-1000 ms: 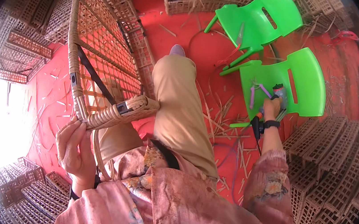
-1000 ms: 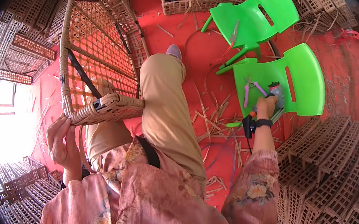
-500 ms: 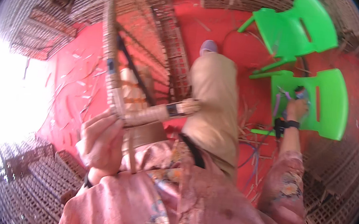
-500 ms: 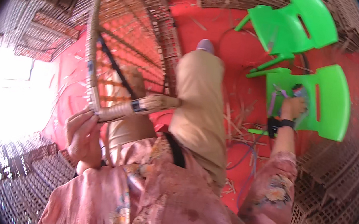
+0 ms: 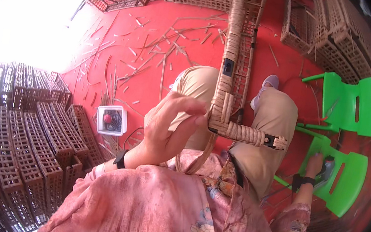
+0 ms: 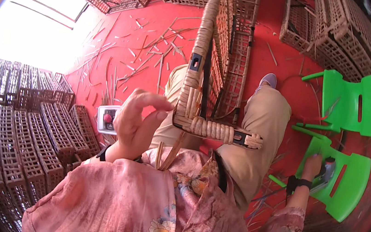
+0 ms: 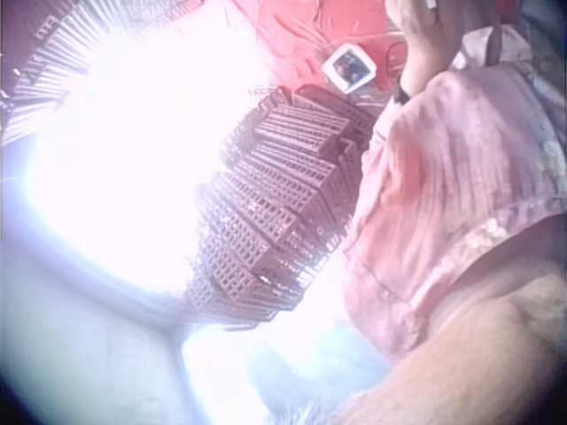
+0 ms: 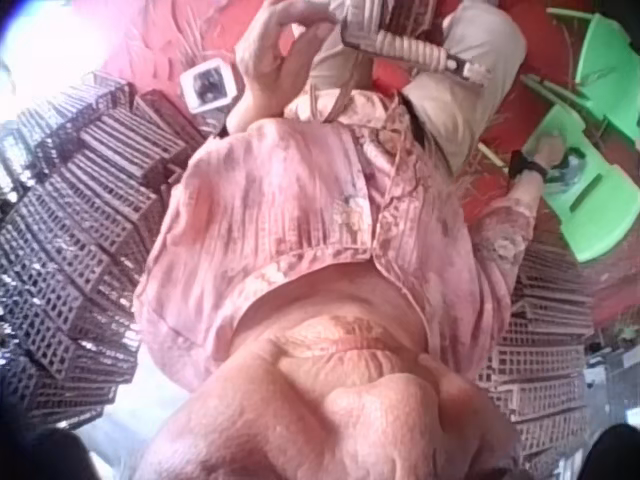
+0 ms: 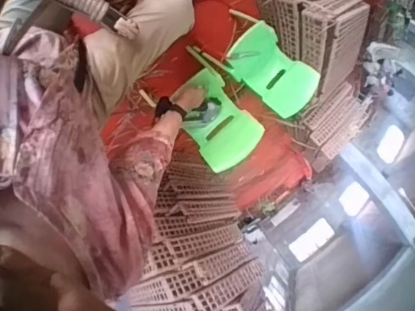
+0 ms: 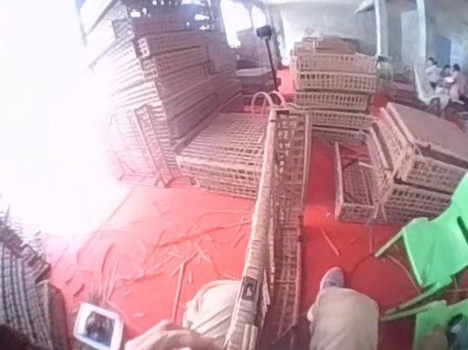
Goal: The recorder is weaving and fastening strips of rattan or wicker onto a wooden furniture frame.
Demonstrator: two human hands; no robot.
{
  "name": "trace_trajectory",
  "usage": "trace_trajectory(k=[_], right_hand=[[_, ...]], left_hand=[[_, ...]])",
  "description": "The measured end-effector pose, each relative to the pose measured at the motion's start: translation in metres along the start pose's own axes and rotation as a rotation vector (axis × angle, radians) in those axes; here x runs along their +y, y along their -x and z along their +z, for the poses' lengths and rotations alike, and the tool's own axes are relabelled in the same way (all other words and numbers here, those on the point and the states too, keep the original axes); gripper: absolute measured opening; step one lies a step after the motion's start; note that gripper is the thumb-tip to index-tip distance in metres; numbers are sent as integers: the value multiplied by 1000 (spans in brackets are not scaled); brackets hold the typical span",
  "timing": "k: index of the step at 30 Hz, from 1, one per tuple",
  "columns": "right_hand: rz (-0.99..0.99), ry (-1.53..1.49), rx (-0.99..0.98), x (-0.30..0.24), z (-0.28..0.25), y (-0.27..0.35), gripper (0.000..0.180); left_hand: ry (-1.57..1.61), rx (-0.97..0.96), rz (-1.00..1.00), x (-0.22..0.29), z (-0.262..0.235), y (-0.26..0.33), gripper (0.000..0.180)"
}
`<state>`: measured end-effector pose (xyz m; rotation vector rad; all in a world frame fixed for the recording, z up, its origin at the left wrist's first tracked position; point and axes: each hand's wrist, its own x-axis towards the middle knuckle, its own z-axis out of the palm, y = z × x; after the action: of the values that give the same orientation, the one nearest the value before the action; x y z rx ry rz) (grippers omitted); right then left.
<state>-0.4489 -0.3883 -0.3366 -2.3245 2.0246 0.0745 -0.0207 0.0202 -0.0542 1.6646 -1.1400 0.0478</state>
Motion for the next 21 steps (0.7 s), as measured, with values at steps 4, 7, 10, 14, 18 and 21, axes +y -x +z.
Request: trace_trajectory(k=[4, 7, 10, 14, 18, 21], right_hand=[[49, -79, 157, 2, -23, -9, 38], [26, -140, 282, 15, -24, -7, 40], [-146, -125, 149, 31, -23, -8, 37], [-256, -122, 158, -1, -43, -9, 36], [-231, -636, 268, -21, -78, -28, 35], [-171, -1307, 57, -90, -160, 3, 37]], left_hand=[[128, 29, -174, -7, 5, -10, 15], [250, -50, -363, -9, 5, -18, 12], [311, -2, -281, -14, 14, -29, 13], [237, -23, -254, -13, 13, -31, 15], [55, -98, 7, -7, 16, -41, 20], [97, -46, -69, 1, 15, -43, 23]])
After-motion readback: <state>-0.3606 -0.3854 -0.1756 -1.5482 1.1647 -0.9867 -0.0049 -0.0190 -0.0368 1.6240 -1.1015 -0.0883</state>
